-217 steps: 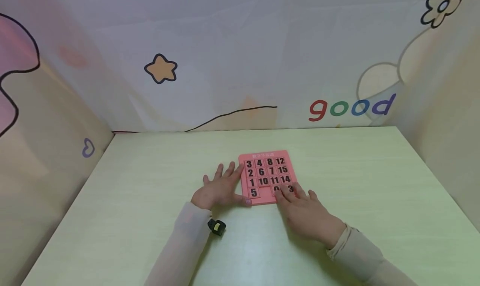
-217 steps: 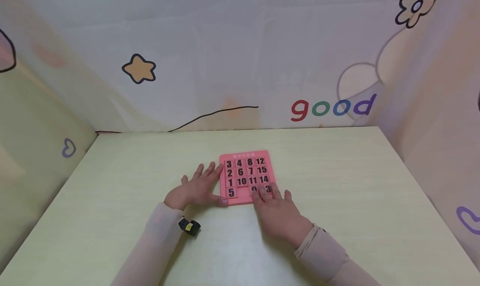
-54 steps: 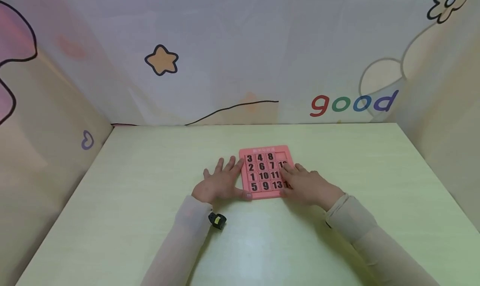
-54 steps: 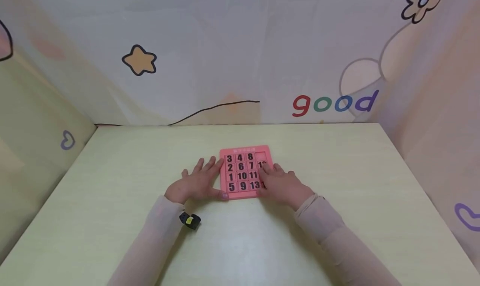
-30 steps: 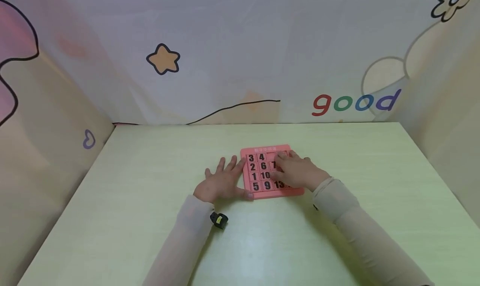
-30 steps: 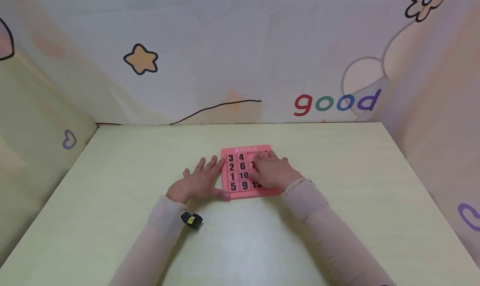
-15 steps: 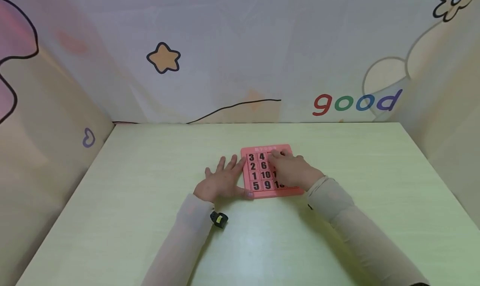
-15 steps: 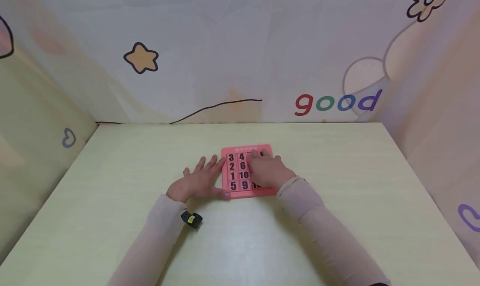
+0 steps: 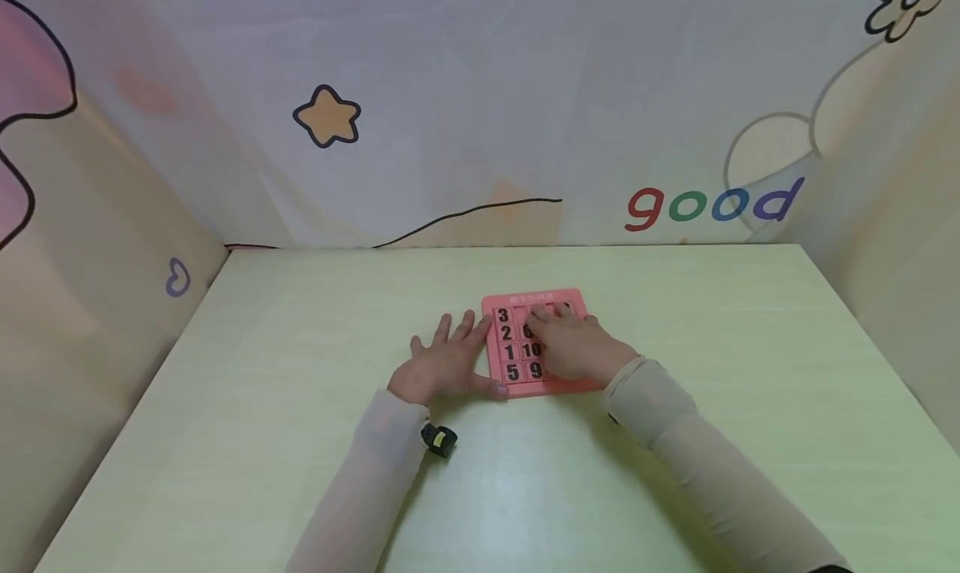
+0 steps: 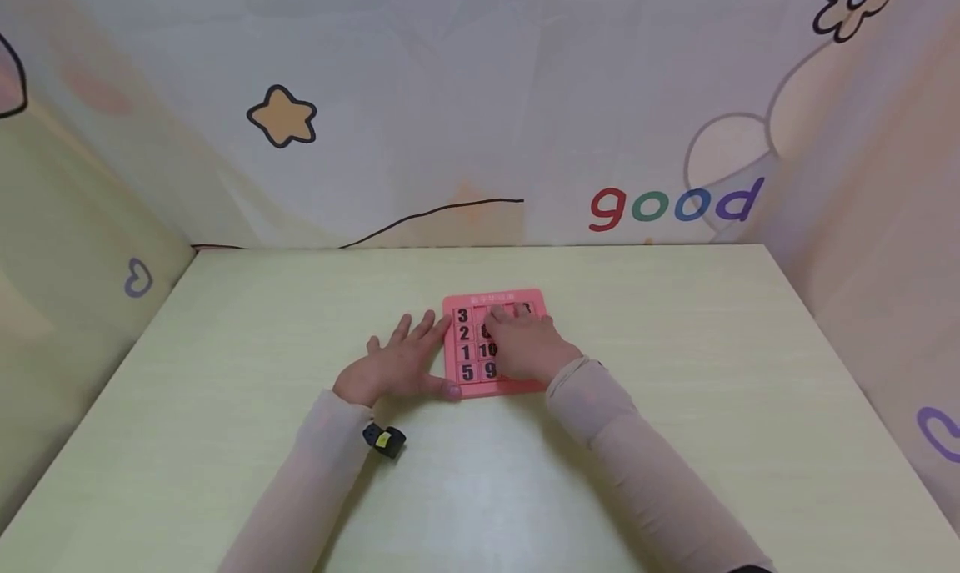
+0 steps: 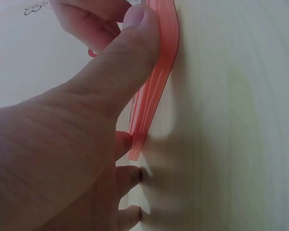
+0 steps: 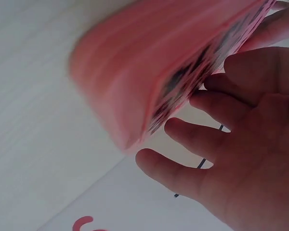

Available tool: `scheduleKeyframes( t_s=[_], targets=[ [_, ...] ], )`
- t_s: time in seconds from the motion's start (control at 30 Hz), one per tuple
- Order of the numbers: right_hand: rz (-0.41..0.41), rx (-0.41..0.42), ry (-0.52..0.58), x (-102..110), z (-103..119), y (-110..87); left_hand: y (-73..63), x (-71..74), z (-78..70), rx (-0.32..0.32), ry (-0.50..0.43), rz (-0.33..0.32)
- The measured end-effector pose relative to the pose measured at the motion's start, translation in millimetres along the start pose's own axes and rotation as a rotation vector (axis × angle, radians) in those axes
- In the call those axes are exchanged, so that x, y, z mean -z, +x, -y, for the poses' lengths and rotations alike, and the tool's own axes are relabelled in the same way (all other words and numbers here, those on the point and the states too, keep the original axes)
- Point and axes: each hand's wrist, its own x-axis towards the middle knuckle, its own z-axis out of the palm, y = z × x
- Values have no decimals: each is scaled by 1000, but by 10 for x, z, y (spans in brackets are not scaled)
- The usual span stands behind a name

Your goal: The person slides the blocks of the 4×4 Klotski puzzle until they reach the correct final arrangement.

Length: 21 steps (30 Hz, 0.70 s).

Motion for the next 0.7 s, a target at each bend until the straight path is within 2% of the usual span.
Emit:
scheduleKeyframes(
  t_s=[0.17, 0.3, 0.5, 0.7],
  targets=[
    [-19, -20, -33, 18, -127, -42, -14, 19, 12, -7, 4, -5],
    [-25, -18, -56, 29, -147, -46, -23, 24, 17, -6, 9, -9],
    [-77, 62, -51, 18, -5, 18, -23, 24, 22, -3, 11, -6],
    [-29, 83, -41, -11, 193, 105, -23, 33, 10, -11, 6, 7]
  ],
)
